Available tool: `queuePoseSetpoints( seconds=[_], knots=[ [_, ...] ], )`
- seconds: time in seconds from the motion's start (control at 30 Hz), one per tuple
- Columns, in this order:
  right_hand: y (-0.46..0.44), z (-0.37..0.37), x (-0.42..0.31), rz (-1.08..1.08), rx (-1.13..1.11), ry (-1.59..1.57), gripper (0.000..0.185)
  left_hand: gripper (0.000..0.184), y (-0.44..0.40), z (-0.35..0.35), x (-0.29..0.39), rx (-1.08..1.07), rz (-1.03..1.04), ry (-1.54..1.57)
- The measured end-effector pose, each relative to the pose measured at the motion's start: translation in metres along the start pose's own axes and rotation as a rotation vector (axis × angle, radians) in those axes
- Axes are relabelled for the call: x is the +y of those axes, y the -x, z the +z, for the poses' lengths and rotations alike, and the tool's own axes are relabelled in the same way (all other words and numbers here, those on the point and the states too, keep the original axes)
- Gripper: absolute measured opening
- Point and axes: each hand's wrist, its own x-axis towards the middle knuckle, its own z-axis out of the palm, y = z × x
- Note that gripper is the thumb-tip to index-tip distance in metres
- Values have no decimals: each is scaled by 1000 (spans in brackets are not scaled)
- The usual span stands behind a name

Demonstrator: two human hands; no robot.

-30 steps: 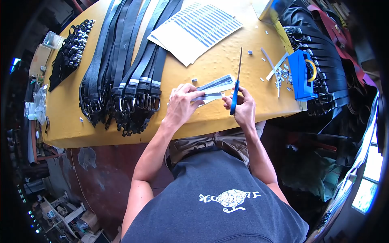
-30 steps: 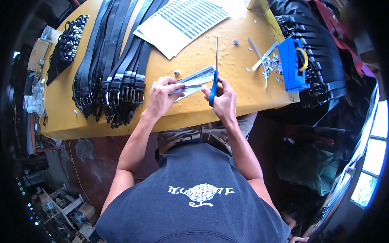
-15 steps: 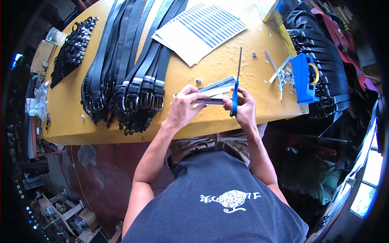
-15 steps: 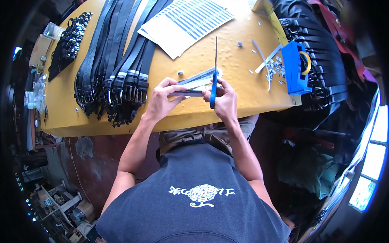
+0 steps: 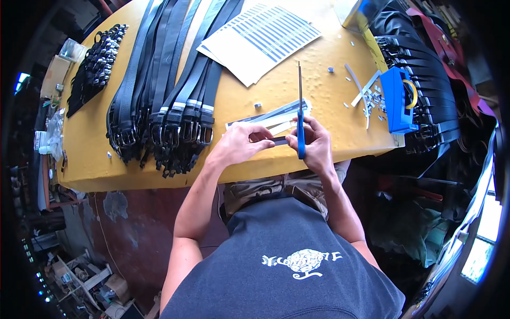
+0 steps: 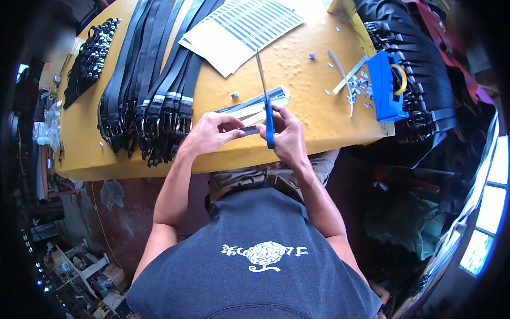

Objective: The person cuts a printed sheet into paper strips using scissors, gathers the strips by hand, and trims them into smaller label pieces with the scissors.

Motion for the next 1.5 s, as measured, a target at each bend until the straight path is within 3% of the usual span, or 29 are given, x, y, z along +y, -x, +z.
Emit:
queuePoseSetpoints(
  seconds=[0.17,0.37,0.57,1.5],
  knots=[
    [8,4,-10,51,-35,-61,49,16,-16,-6,-6,-198,68,155],
    [44,-4,-19,232,-262,-93,56,11,-20,-24,2,-234,45,384],
    [55,-1,-12,223,-404,9,59,9,-25,-26,2,-288,77,415],
    [52,-7,-13,224,-357,59,60,14,-23,-23,15,-280,72,278]
  ],
)
